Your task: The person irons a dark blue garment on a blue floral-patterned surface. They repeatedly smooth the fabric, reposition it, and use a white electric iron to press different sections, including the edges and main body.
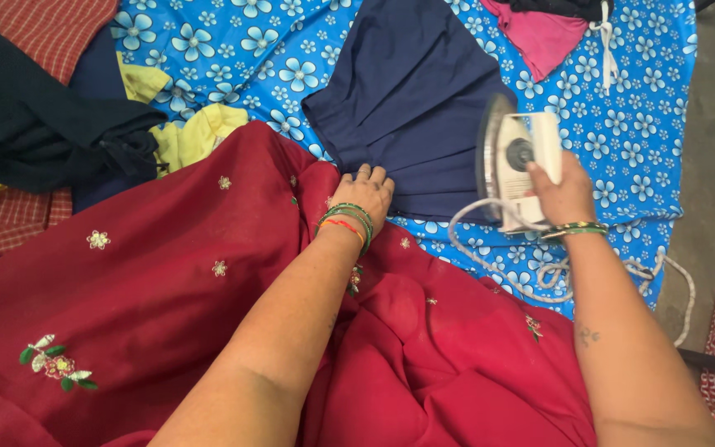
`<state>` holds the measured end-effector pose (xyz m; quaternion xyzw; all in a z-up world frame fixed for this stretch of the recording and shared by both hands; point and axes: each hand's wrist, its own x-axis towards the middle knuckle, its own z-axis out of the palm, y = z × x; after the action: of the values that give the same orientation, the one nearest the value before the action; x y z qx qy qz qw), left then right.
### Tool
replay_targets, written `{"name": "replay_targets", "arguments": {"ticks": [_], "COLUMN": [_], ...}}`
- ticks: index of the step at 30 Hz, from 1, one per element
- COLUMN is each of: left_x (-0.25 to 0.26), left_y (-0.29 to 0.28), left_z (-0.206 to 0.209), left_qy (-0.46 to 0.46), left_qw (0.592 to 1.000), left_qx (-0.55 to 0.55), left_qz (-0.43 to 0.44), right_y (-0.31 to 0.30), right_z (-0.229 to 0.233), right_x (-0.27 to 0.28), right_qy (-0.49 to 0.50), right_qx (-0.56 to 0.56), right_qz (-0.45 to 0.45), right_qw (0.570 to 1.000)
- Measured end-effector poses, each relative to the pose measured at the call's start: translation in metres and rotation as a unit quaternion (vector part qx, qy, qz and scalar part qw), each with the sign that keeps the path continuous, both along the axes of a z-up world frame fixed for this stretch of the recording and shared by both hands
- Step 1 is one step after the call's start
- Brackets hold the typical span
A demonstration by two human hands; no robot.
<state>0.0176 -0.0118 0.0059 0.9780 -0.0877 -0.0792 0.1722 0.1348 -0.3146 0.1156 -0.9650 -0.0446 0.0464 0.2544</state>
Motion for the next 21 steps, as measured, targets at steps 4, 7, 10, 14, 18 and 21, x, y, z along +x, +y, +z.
{"name": "replay_targets", "arguments": {"ticks": [4, 7, 10, 14, 18, 21], "left_x": [-0.001, 0.0, 0.0, -0.001, 0.002, 0.001], "left_y": [0.001, 0.001, 0.0, 0.001, 0.0, 0.0], "left_z": [0.004, -0.001, -0.005, 0.0, 0.001, -0.004], "left_qy": [0.012, -0.017, -0.035, 0.01, 0.003, -0.001], "left_qw": [1.0, 1.0, 0.999, 1.0, 1.0, 1.0], "left_qx": [-0.002, -0.01, -0.004, 0.022, 0.013, 0.002], "left_qz": [0.001, 0.012, 0.018, -0.019, -0.014, -0.009], "right_y": [0.044, 0.05, 0.025, -0.008, -0.007, -0.015], "right_z": [-0.004, -0.023, -0.044, -0.064, -0.072, -0.067], "right_x": [-0.015, -0.017, 0.021, 0.09, 0.115, 0.101], "right_qy": [0.012, 0.081, -0.011, -0.041, -0.002, 0.046], "right_qx": [-0.092, -0.121, -0.17, -0.138, -0.059, -0.05], "right_qz": [0.102, 0.061, 0.092, 0.0, -0.072, -0.061], "right_qw": [0.99, 0.987, 0.981, 0.99, 0.996, 0.996]}}
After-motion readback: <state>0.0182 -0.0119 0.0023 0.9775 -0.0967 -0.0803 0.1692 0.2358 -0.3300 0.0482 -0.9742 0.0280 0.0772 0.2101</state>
